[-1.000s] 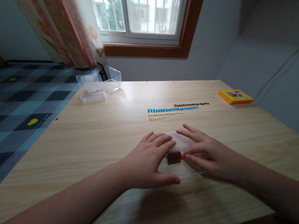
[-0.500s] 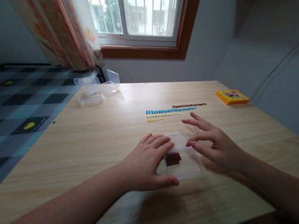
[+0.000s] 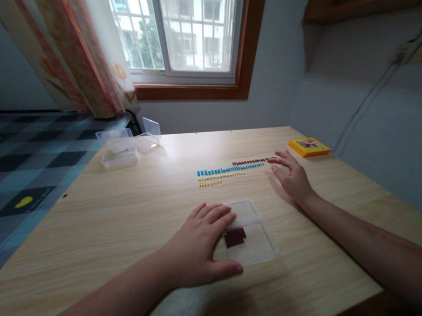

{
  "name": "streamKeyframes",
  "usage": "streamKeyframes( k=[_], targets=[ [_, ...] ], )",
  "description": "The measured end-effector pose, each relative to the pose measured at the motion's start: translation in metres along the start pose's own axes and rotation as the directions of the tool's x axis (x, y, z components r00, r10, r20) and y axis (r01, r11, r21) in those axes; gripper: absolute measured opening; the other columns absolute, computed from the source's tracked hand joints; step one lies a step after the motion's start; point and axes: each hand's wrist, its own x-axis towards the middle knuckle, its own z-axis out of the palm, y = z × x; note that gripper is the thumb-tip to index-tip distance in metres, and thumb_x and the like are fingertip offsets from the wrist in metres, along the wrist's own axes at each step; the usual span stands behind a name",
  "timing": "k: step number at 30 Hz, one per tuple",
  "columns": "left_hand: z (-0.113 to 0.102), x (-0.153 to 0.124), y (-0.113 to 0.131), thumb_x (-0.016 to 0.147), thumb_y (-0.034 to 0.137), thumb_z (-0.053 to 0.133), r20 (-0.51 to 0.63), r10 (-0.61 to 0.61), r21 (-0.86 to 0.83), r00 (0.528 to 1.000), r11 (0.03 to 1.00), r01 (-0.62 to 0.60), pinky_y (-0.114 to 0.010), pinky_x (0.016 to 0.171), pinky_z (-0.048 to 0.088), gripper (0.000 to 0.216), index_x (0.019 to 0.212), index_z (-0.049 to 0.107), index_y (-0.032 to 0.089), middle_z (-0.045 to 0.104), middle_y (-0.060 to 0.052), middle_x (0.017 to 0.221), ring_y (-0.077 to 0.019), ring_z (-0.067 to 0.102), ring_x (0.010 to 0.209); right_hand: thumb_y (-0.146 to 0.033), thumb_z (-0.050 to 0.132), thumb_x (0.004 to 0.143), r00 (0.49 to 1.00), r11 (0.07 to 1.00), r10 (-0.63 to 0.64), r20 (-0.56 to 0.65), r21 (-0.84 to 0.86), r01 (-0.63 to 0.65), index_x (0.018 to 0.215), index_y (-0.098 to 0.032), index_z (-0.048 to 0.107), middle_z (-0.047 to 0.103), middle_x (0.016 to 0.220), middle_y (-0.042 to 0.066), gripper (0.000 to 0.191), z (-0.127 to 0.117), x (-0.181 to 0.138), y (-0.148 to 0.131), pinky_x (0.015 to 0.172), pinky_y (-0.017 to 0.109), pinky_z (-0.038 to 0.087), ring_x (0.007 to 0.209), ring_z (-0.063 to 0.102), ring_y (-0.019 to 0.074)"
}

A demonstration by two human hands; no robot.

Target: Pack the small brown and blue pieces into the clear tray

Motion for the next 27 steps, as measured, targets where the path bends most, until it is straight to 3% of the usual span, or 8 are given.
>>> streamKeyframes(
  k=[7, 13, 20, 27],
  targets=[
    [-0.001, 0.000, 0.000, 0.080, 0.073, 0.072, 0.011, -0.007, 0.002, 1.000, 1.000, 0.007, -0.068, 0.124, 0.024, 0.094, 0.153, 0.050, 0.016, 0.048, -0.020, 0.159, -0.0433, 0.043, 0.147, -0.028, 0.059, 0.086, 0.997, 0.994, 0.010, -0.071, -0.104, -0.017, 0.097, -0.018, 0.080, 0.065, 0.140, 0.017, 0.025, -0.004, 0.037, 0.045, 0.125, 0.054, 0.030, 0.144, 0.047, 0.0325],
    [-0.001, -0.002, -0.002, 0.080, 0.072, 0.073, 0.020, -0.012, -0.006, 1.000, 1.000, 0.012, -0.070, 0.123, 0.024, 0.096, 0.153, 0.050, 0.015, 0.047, -0.020, 0.159, -0.0447, 0.042, 0.147, -0.020, 0.058, 0.082, 0.998, 0.984, 0.040, -0.049, -0.171, -0.048, 0.089, -0.015, 0.079, 0.068, 0.133, 0.021, 0.023, -0.001, 0.069, 0.076, 0.123, 0.053, 0.035, 0.143, 0.050, 0.0344],
    [-0.001, -0.002, -0.004, 0.080, 0.072, 0.073, 0.008, -0.004, -0.022, 1.000, 1.000, 0.004, -0.070, 0.123, 0.024, 0.094, 0.153, 0.051, 0.018, 0.049, -0.019, 0.158, -0.0445, 0.044, 0.146, -0.019, 0.060, 0.079, 0.998, 0.981, 0.035, 0.054, -0.195, -0.023, 0.088, -0.018, 0.080, 0.070, 0.133, 0.016, 0.023, 0.005, 0.075, 0.088, 0.124, 0.048, 0.036, 0.138, 0.055, 0.0308],
    [0.002, -0.003, -0.006, 0.079, 0.072, 0.074, 0.017, -0.019, -0.024, 1.000, 1.000, 0.019, -0.070, 0.124, 0.023, 0.096, 0.155, 0.049, 0.019, 0.048, -0.017, 0.159, -0.0445, 0.043, 0.147, -0.019, 0.068, 0.077, 0.988, 0.977, 0.043, 0.149, -0.213, -0.011, 0.088, -0.021, 0.083, 0.066, 0.142, 0.011, 0.018, 0.003, 0.071, 0.090, 0.126, 0.050, 0.031, 0.147, 0.046, 0.0314]
  ],
)
